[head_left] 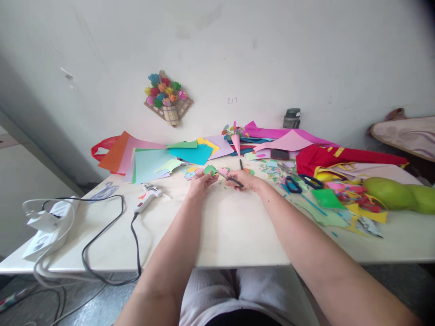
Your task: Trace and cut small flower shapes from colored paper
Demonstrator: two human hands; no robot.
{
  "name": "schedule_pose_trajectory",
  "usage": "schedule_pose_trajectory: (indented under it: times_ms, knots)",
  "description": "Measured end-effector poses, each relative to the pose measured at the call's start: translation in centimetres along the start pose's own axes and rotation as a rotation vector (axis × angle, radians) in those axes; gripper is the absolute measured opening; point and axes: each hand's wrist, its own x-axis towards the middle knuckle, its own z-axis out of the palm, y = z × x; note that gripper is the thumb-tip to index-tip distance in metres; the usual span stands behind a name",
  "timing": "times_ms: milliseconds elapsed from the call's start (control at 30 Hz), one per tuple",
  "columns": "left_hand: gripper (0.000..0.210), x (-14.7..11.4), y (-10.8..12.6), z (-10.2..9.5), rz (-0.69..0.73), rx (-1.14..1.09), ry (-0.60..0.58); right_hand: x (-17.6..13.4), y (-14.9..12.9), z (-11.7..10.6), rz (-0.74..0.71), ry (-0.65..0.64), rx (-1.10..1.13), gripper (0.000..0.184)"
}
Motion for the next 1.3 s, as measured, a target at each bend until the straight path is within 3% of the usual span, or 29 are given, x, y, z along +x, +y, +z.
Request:
schedule_pose_trajectory:
  times_ms: [567,967,1300]
  knots:
    - [0.021,-0.1,0.1,0.1,-0.008,-0.021,0.006,0.1,0.0,0.2,0.025,0.007,0.097,0.01]
    - [0.023,0.0,0.0,0.1,-0.011,-0.024,0.002,0.5,0.5,0.2,-0.007,0.013,0.053,0.013]
    - [0.025,-0.1,0.3,0.2,-0.067,0.023,0.037,1.1,1.3,0.0,-0.087,0.011,-0.044,0.028]
